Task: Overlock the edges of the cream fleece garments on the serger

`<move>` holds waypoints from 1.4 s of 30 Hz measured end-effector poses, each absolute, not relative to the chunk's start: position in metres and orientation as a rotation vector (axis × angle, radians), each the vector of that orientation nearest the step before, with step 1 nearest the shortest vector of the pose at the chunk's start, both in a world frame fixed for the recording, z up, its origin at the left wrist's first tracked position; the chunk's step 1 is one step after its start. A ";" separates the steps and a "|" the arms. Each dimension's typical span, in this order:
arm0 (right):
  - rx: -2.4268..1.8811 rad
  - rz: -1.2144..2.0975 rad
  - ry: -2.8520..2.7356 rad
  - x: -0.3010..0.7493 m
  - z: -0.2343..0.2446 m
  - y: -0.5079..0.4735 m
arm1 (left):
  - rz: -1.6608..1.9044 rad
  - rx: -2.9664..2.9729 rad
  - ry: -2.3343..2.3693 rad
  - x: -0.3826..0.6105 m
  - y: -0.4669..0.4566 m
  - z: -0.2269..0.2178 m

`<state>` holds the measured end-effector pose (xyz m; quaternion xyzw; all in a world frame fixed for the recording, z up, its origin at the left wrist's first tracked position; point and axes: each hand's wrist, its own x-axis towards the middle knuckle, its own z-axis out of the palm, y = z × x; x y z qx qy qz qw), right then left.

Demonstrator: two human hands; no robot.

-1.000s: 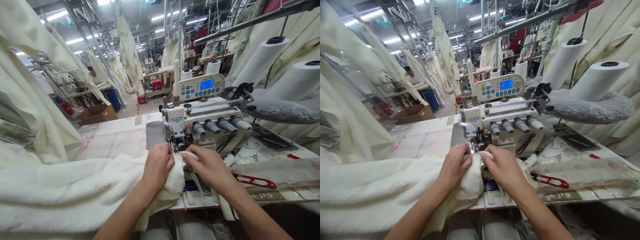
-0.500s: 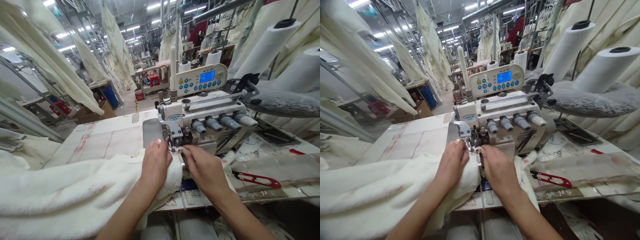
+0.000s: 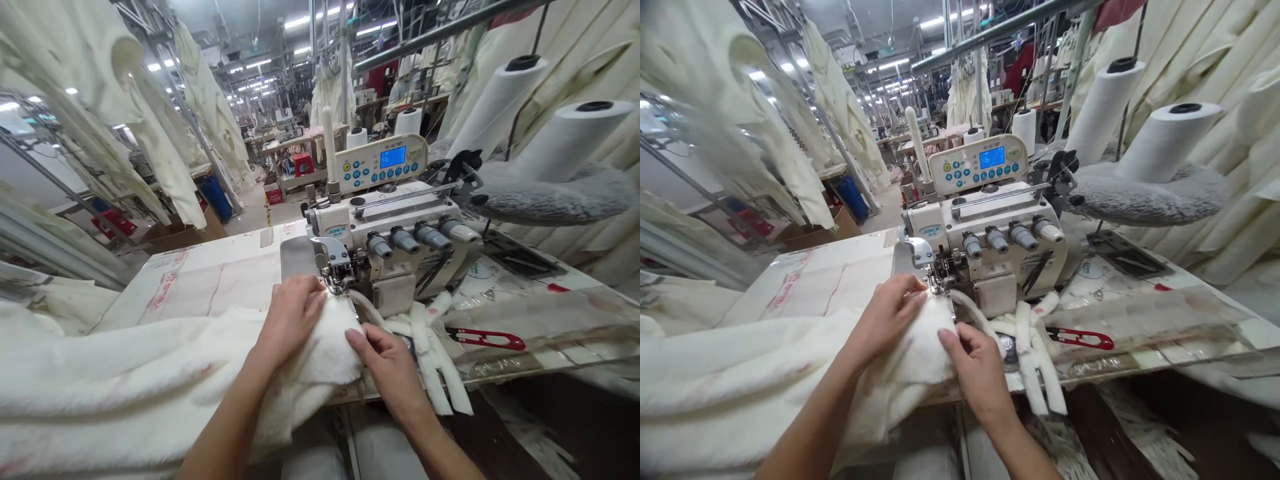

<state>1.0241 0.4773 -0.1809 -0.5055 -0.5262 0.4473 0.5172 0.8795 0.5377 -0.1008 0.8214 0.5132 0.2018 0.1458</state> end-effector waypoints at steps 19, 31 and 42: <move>-1.350 1.029 -1.531 1.049 -0.153 0.484 | 0.734 2.234 1.530 0.889 0.563 -0.113; -1.019 1.347 -1.073 1.039 -0.173 0.448 | 1.028 2.763 1.379 0.887 0.461 -0.147; -0.913 1.516 -0.953 1.040 -0.156 0.436 | 1.307 2.785 1.224 0.900 0.450 -0.141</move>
